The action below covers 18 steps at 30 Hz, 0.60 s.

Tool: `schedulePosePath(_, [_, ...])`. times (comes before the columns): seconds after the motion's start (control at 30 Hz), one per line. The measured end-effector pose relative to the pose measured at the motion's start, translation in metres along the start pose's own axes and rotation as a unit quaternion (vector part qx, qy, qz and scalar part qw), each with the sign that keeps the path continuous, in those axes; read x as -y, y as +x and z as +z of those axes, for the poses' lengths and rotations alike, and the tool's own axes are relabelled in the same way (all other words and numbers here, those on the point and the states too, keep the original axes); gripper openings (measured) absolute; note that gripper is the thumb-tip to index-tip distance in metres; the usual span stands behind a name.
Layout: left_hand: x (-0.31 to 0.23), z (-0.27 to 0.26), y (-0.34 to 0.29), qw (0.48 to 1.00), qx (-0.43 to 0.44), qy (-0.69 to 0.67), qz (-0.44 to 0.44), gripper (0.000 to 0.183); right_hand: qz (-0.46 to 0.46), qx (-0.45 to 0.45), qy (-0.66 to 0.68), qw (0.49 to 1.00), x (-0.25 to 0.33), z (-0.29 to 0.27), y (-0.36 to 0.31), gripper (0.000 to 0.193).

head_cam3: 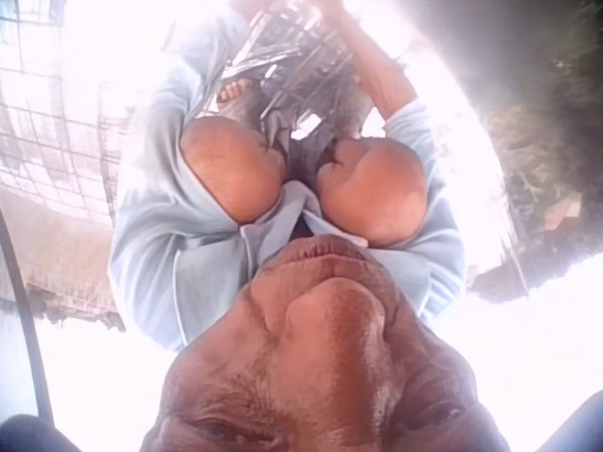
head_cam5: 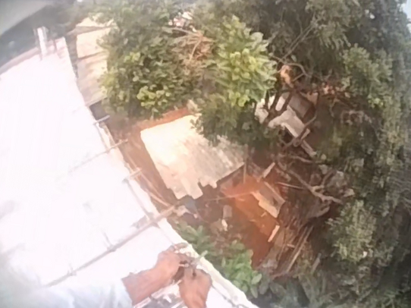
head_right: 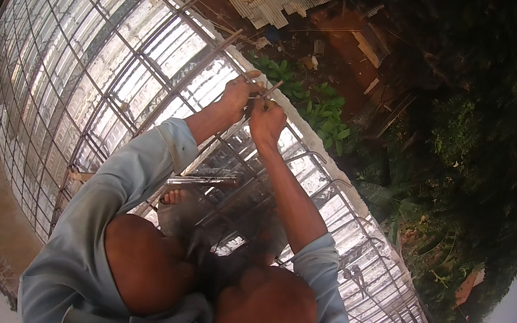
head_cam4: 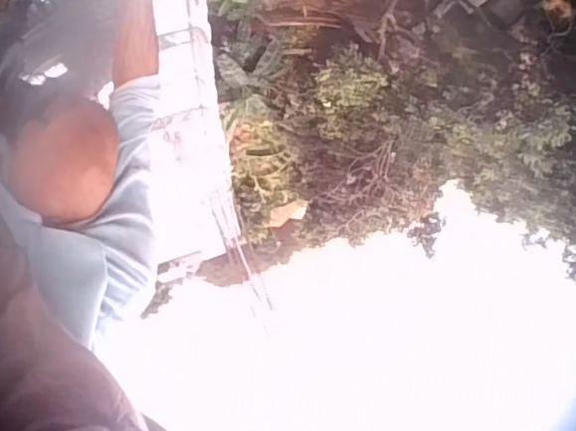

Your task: The person is assembling a rebar grid on a construction site. They use pliers to bend and secure wire ties at the intersections of the rebar rods. The person also uses a long metal bar to adjust the alignment of the rebar grid.

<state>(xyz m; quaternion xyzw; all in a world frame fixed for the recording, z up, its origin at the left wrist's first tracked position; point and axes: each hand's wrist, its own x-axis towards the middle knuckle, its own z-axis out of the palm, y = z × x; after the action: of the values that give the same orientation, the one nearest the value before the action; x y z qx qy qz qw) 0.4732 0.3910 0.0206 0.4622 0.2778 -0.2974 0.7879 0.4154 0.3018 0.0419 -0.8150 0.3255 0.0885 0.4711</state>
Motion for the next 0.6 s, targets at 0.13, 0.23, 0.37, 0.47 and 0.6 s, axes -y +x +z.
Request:
schedulePosePath(0.13, [0.008, -0.004, 0.011, 0.999, 0.033, -0.012, 0.031, 0.041, -0.074, -0.016, -0.130, 0.989, 0.015, -0.022, -0.002, 0.037])
schedulePosePath(0.23, [0.030, -0.011, 0.034, 0.994, 0.068, -0.074, 0.044, 0.035, -0.116, -0.043, -0.132, 0.984, 0.032, -0.026, -0.004, 0.043])
schedulePosePath(0.37, [0.033, -0.021, 0.038, 0.996, 0.056, -0.033, 0.065, 0.028, -0.098, 0.067, -0.172, 0.978, 0.037, -0.028, 0.015, 0.039])
schedulePosePath(0.47, [0.023, -0.016, 0.026, 0.997, 0.051, -0.026, 0.050, 0.029, -0.145, 0.049, -0.241, 0.958, 0.032, -0.025, 0.012, 0.030])
schedulePosePath(0.6, [0.021, -0.019, 0.024, 0.998, 0.037, -0.030, 0.035, 0.027, -0.288, 0.020, -0.353, 0.890, 0.010, -0.013, 0.009, 0.024])
